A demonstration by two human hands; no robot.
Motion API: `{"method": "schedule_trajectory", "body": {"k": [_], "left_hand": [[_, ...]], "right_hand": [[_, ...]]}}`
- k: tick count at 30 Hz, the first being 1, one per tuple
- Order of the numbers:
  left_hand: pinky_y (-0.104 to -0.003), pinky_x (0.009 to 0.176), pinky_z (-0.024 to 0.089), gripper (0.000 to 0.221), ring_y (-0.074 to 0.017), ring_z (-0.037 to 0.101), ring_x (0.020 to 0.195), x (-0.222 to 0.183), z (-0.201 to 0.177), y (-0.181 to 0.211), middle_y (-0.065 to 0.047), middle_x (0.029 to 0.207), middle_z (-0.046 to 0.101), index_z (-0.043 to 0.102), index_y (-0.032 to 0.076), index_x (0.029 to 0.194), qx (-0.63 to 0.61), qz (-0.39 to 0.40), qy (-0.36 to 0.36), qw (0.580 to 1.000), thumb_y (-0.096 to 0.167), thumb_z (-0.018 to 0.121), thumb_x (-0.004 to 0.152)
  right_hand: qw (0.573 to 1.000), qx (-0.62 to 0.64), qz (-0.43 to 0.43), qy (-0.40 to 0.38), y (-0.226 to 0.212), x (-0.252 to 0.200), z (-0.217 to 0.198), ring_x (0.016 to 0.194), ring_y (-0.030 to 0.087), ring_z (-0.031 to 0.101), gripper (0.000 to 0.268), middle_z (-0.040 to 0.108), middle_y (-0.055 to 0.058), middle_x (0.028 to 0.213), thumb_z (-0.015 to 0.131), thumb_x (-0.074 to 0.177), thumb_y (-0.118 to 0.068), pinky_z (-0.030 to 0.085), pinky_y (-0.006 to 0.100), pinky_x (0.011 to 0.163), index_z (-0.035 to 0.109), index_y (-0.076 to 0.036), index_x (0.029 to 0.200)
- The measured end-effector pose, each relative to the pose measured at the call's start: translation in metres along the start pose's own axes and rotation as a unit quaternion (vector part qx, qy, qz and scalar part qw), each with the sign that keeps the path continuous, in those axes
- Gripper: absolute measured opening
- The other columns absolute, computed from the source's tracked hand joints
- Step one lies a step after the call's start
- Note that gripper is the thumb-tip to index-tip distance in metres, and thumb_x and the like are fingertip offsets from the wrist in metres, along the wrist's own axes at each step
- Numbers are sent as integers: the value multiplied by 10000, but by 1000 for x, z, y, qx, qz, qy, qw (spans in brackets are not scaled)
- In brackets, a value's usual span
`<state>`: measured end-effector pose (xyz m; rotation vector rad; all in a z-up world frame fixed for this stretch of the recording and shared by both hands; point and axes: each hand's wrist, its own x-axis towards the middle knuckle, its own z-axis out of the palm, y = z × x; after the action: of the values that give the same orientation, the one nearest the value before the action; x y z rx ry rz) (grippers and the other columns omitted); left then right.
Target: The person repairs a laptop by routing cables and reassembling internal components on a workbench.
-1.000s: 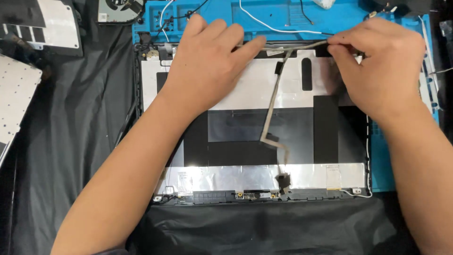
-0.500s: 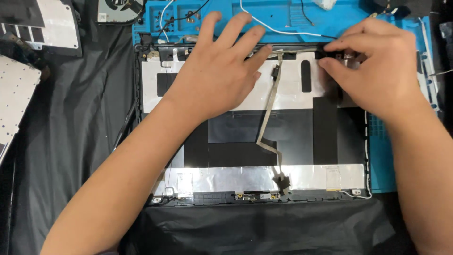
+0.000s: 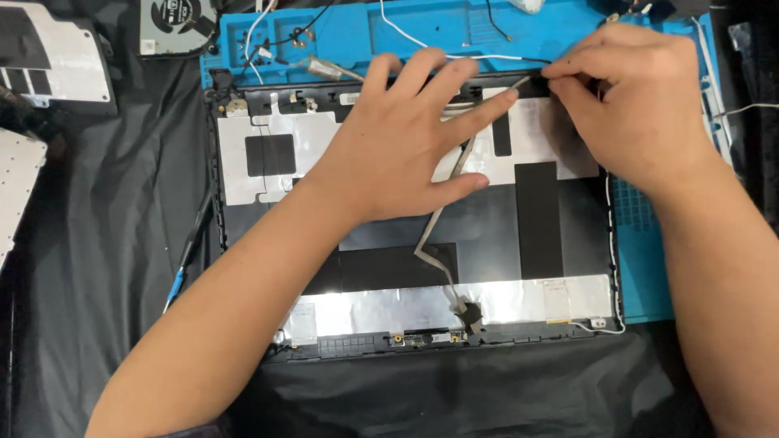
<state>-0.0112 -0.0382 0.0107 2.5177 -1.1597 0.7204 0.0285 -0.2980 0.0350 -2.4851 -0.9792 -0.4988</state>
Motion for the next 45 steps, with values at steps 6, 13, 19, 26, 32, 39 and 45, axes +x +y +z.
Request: {"method": "schedule_trajectory", "body": {"k": [6, 13, 19, 26, 32, 39, 45], "left_hand": [[-456, 1042, 367, 670, -285, 470, 1275, -4, 5, 2, -98, 1349, 543, 648, -19, 1345, 8, -14, -30, 999, 500, 748, 934], [-408, 981, 411, 562, -280, 500, 1158, -6, 6, 1, -92, 1277, 561, 654, -32, 1296, -32, -30, -30, 999, 386, 770, 938], [-391, 944, 470, 269, -261, 542, 1072, -10, 11, -3, -71, 1084, 546, 687, 8, 1226, -50, -51, 8, 997, 166, 712, 1008], [-387, 899, 474, 285, -261, 547, 1032, -12, 11, -5, -73, 1014, 517, 724, 71, 1241, -37, -51, 7, 998, 95, 675, 961], [-369, 876, 459, 430, -236, 528, 996, -12, 9, -4, -51, 1009, 505, 721, 120, 1352, -21, -45, 15, 999, 62, 664, 929], [-375, 860, 423, 297, -224, 529, 1009, -12, 8, -5, -33, 1021, 525, 746, 102, 1273, -2, -43, 28, 999, 120, 666, 988], [-358, 916, 411, 214, -209, 521, 1058, -17, 17, -9, -30, 1042, 525, 768, 120, 1214, -51, -68, 49, 995, 154, 671, 1027]], "right_hand": [[999, 47, -12, -22, 21, -15, 0, 880, 232, 724, 178, 716, 129, 993, 739, 903, 83, 571, 309, 829, 757, 26, 1071], [999, -7, -28, -34, 11, -9, -3, 861, 286, 715, 108, 728, 151, 1016, 749, 904, 90, 553, 334, 737, 767, 27, 990], [996, -64, -59, -26, 13, -12, 2, 940, 305, 700, 57, 716, 122, 960, 740, 977, 32, 557, 376, 820, 772, -8, 953], [998, -44, -40, -22, 22, -15, 6, 957, 300, 692, 94, 712, 108, 1005, 736, 941, 46, 552, 380, 840, 767, -35, 976], [994, -85, -62, -10, 18, -16, 0, 962, 275, 662, 156, 692, 87, 1012, 744, 925, 38, 537, 379, 848, 748, -41, 1058], [990, -140, -29, 3, 15, -18, 0, 999, 295, 630, 236, 620, 90, 1041, 718, 888, 24, 522, 405, 851, 761, -70, 1101], [987, -109, -119, -3, -20, 5, 0, 1111, 336, 549, 235, 652, 92, 1216, 818, 837, -80, 436, 451, 943, 766, -61, 1066]]}}
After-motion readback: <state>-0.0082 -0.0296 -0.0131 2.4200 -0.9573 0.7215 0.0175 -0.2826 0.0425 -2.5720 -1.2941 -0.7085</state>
